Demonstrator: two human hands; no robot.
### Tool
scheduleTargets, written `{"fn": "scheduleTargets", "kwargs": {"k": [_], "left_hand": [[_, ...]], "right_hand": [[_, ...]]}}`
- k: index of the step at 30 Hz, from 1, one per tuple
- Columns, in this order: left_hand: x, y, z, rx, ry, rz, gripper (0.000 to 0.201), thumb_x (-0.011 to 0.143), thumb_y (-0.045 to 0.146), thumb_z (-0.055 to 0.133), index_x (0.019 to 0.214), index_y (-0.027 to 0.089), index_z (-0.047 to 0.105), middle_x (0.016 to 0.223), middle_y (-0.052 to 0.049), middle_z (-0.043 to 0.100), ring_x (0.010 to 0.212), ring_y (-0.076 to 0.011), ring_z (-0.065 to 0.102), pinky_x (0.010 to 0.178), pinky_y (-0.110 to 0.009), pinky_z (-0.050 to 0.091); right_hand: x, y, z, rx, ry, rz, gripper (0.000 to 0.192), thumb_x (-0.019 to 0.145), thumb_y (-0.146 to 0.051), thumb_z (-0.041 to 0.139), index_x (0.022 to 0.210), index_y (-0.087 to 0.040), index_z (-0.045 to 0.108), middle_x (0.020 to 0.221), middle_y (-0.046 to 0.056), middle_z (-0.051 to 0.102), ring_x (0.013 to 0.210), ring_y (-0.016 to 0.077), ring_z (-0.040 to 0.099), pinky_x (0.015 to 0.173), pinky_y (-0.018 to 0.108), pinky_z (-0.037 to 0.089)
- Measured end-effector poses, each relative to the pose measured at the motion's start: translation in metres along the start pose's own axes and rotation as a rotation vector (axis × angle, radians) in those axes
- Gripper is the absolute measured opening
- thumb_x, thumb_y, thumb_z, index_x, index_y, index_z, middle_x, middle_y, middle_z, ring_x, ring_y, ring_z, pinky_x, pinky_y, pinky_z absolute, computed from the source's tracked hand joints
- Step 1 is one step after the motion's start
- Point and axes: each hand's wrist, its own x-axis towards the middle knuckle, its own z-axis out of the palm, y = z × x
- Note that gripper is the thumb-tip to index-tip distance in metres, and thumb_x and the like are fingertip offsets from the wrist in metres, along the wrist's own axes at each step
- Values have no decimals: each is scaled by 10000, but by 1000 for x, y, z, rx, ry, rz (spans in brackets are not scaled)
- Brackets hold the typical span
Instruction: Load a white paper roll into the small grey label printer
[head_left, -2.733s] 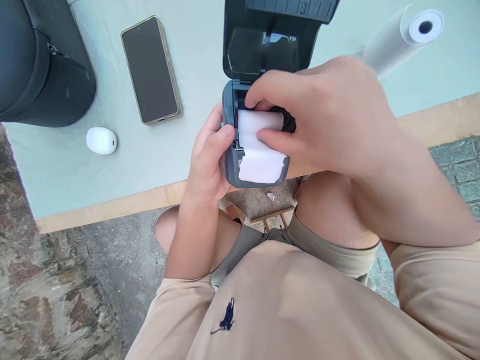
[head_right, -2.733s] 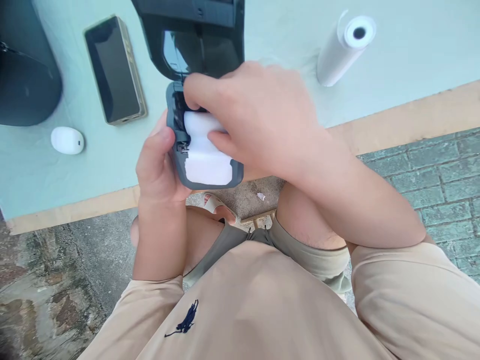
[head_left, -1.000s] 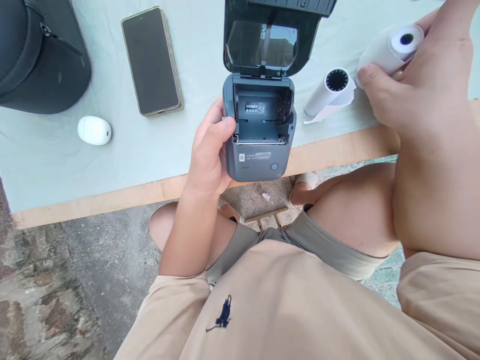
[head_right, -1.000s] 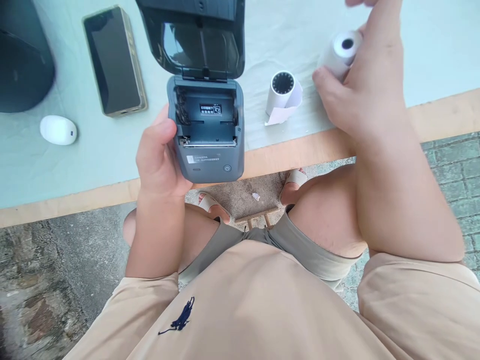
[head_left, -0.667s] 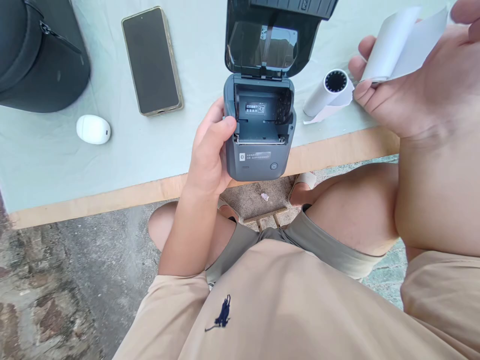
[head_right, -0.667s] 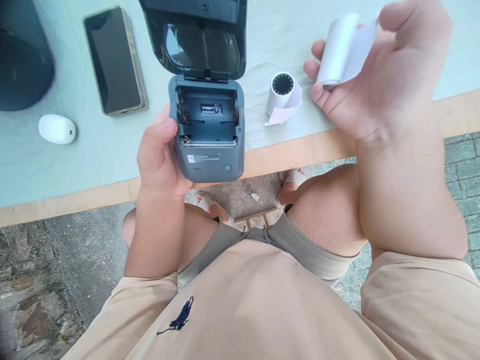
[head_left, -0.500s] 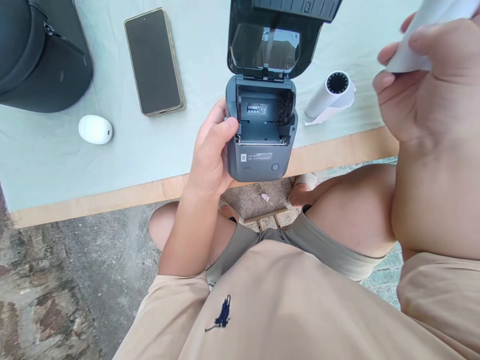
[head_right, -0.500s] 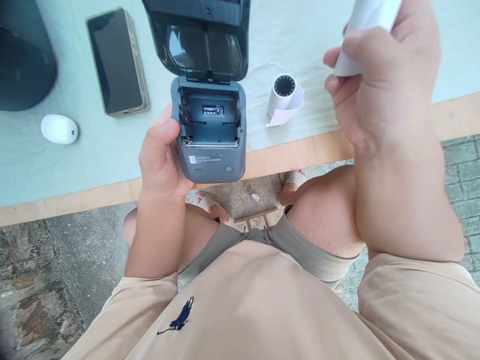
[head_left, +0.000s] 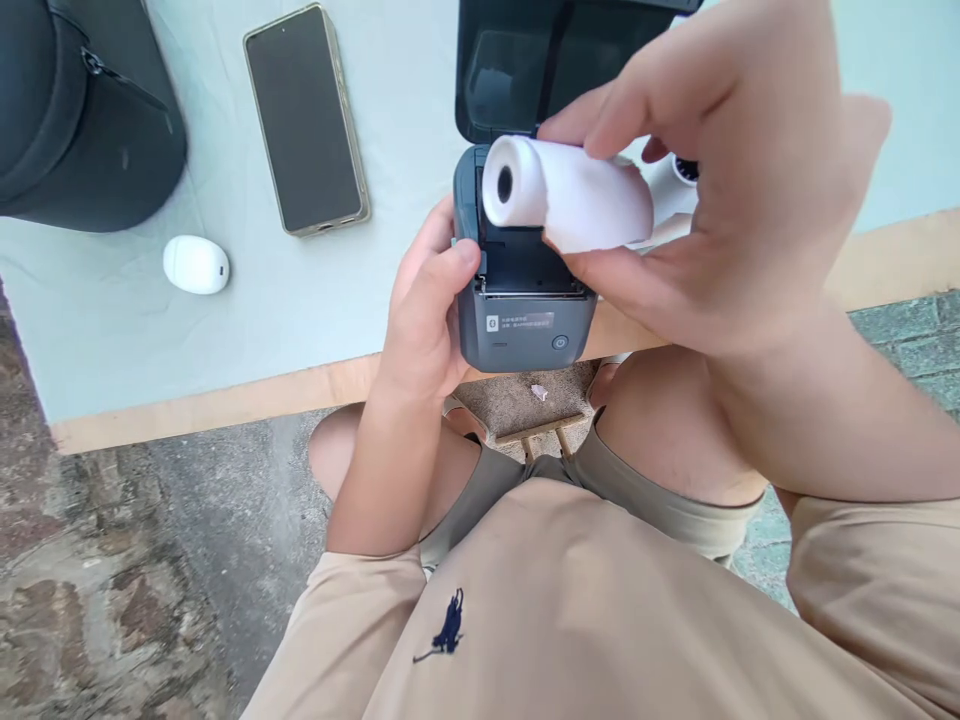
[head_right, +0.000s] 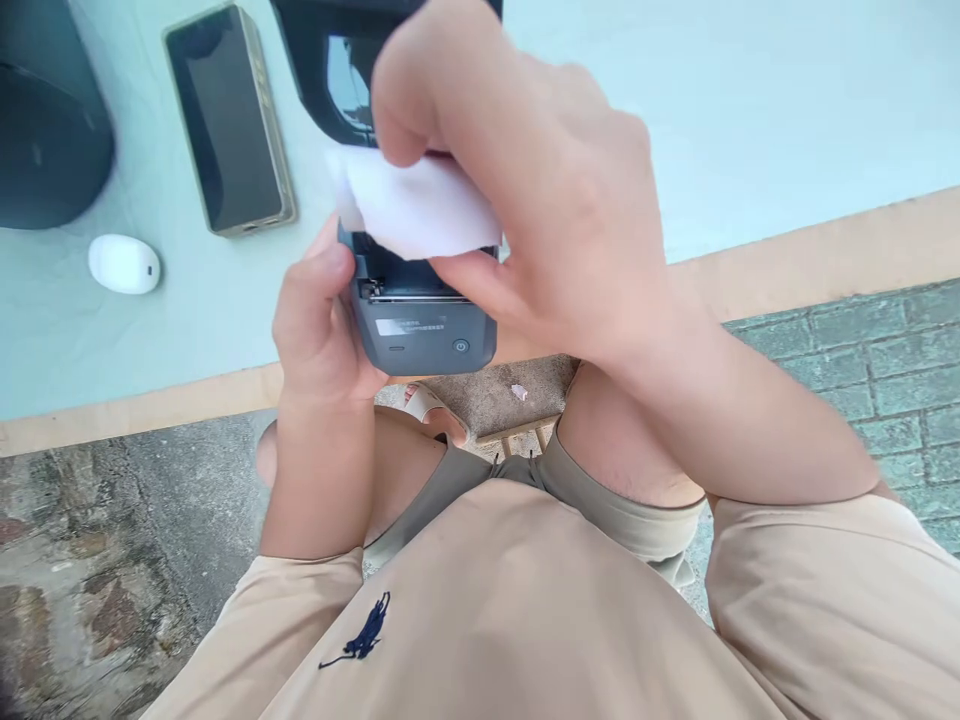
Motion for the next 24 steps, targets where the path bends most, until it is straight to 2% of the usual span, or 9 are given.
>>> {"fn": "scheduleTargets", "kwargs": {"k": [3,7,12,17,21,24], "left_hand": [[1,-1,-2,57,11,-17,344,775,500,560,1026,266,582,1027,-46,646,1271,-311,472,903,-404,517],[1,-3,-4,43,0,-1,286,797,435,546,1010,249,590,983,-59,640,1210,-313,523,918,-432,512],[1,-9,-8,63,17,29,361,747,554,564,989,286,575,939,-48,640,1219,-324,513,914,-439,508],[0,-7,-7,20,7,22,238,786,414,565,956,249,581,1001,-54,627,1209,-299,510,975,-457,480],[0,-6,-7,39,20,13,382,706,522,617,1002,286,569,1010,-52,640,1269,-320,454,944,-453,489],[-2,-5,-7,37,11,3,395,752,526,574,1057,276,548,1089,-52,621,1258,-307,472,915,-423,505]], "right_hand": [[0,-7,-3,-129,65,-178,231,833,-309,437,1007,-212,554,1023,-4,627,933,153,594,724,293,386],[-1,-8,-3,-190,58,-150,211,876,-339,389,933,-217,551,953,0,639,937,155,618,727,297,400],[-2,-10,2,-185,50,-205,169,859,-295,414,898,-226,563,1003,26,644,981,172,619,762,322,454],[-2,-5,6,-173,-30,-252,129,818,-210,460,882,-242,567,1046,-11,642,989,157,625,758,304,476],[-5,3,5,-188,108,-382,114,824,-290,467,843,-249,572,987,-29,657,903,170,622,779,340,444],[-11,3,7,-178,194,-494,79,789,-306,536,852,-263,560,926,-32,661,825,169,614,754,351,424]]}}
